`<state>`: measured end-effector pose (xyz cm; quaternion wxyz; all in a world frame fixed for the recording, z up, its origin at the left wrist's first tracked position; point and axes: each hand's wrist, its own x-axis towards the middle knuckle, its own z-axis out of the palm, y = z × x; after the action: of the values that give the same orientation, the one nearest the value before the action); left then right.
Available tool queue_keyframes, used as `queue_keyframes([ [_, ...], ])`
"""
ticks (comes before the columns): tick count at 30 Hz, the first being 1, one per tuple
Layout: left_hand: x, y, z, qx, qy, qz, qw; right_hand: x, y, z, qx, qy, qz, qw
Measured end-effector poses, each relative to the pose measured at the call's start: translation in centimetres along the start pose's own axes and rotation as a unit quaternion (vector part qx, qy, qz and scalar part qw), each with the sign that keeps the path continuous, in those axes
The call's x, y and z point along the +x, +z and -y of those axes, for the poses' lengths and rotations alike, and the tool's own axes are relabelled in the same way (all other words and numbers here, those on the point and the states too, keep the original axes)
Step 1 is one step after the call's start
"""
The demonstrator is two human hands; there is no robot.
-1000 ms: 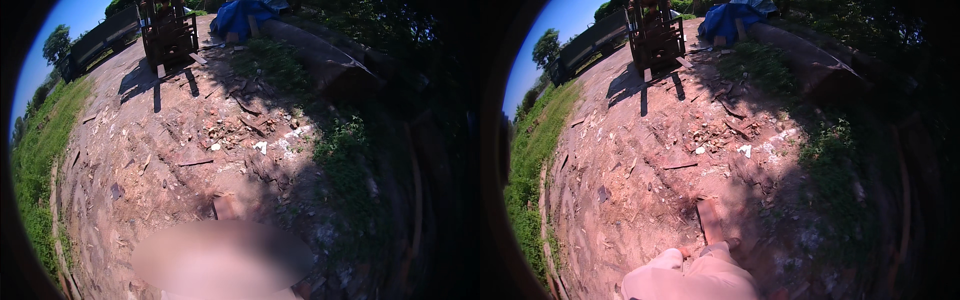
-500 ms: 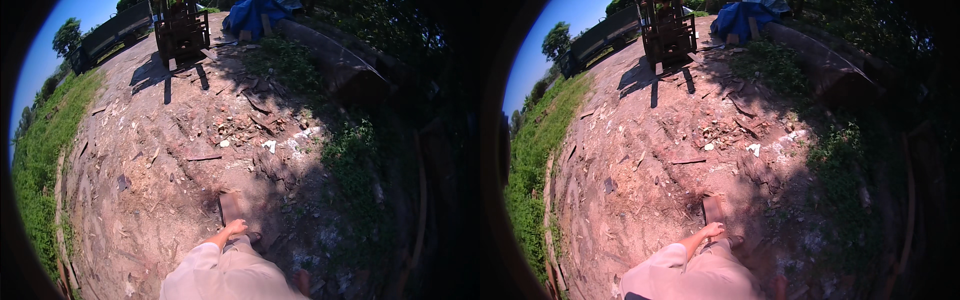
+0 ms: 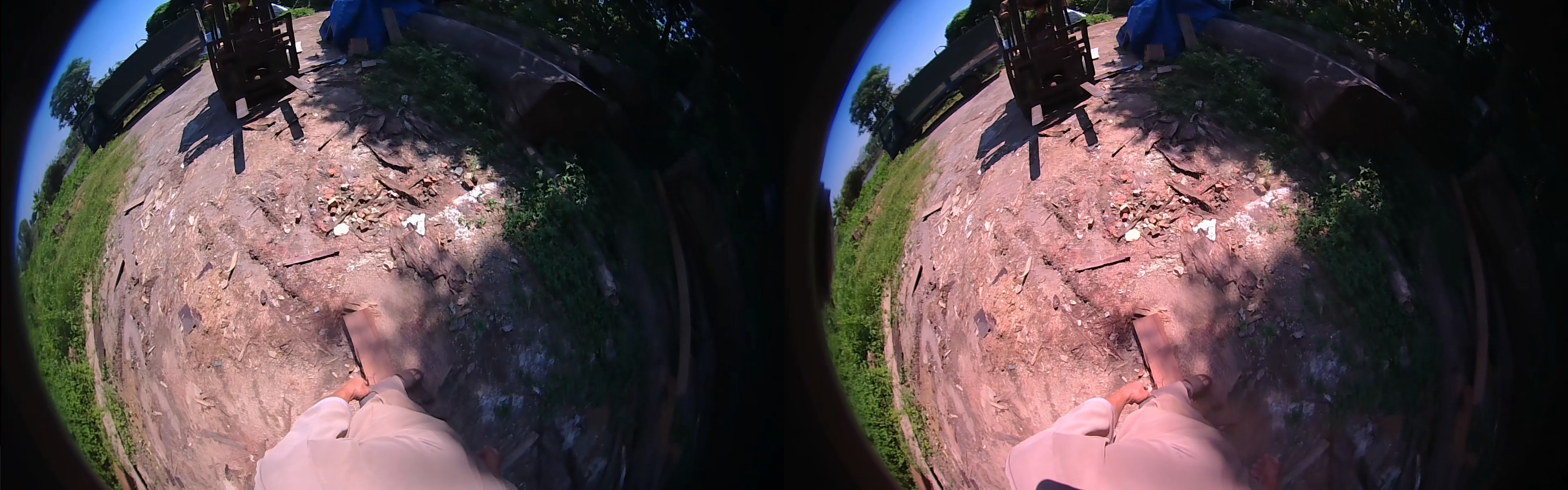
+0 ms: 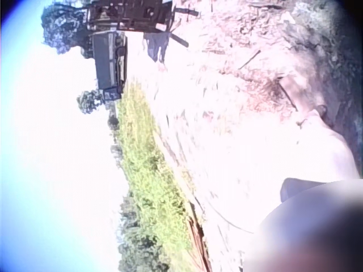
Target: The person measures wooden planks with a tape measure, then picks up and carries several planks across an outdoor yard. The person walks through the area, places planks down, and continues moving through the space.
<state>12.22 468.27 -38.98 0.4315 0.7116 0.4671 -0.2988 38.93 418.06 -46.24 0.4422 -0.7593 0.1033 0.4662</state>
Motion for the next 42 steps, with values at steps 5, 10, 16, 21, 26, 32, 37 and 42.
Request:
queue_keyframes([
  [5,2.8,0.3,0.2,-0.049,0.065,-0.057,0.995,-8.3,4.8,9.9,0.079,0.055,0.007,0.995],
  [10,4.3,-1.7,-2.7,-0.112,0.065,-0.054,0.990,-8.7,7.3,14.8,0.155,0.038,-0.001,0.987],
  [16,1.6,-4.0,-5.9,-0.092,0.044,-0.022,0.995,-4.9,5.5,13.0,0.245,0.069,0.036,0.966],
  [21,0.5,-3.3,-5.2,-0.043,0.044,-0.030,0.998,-4.6,5.0,11.5,0.180,0.050,-0.041,0.982],
  [26,0.9,-2.6,-4.4,-0.044,0.040,-0.012,0.998,-4.5,4.9,10.5,0.176,0.061,-0.041,0.982],
  [32,0.3,-3.2,-5.7,-0.063,0.035,-0.005,0.997,-4.7,4.9,9.2,0.191,0.063,-0.042,0.979],
  [37,0.5,-3.4,-6.8,-0.031,0.055,-0.026,0.998,-4.9,4.7,8.1,0.225,0.061,-0.030,0.972],
  [42,3.0,-3.1,-6.3,-0.013,0.056,0.001,0.998,-4.7,4.5,7.2,0.236,0.076,0.026,0.968],
])
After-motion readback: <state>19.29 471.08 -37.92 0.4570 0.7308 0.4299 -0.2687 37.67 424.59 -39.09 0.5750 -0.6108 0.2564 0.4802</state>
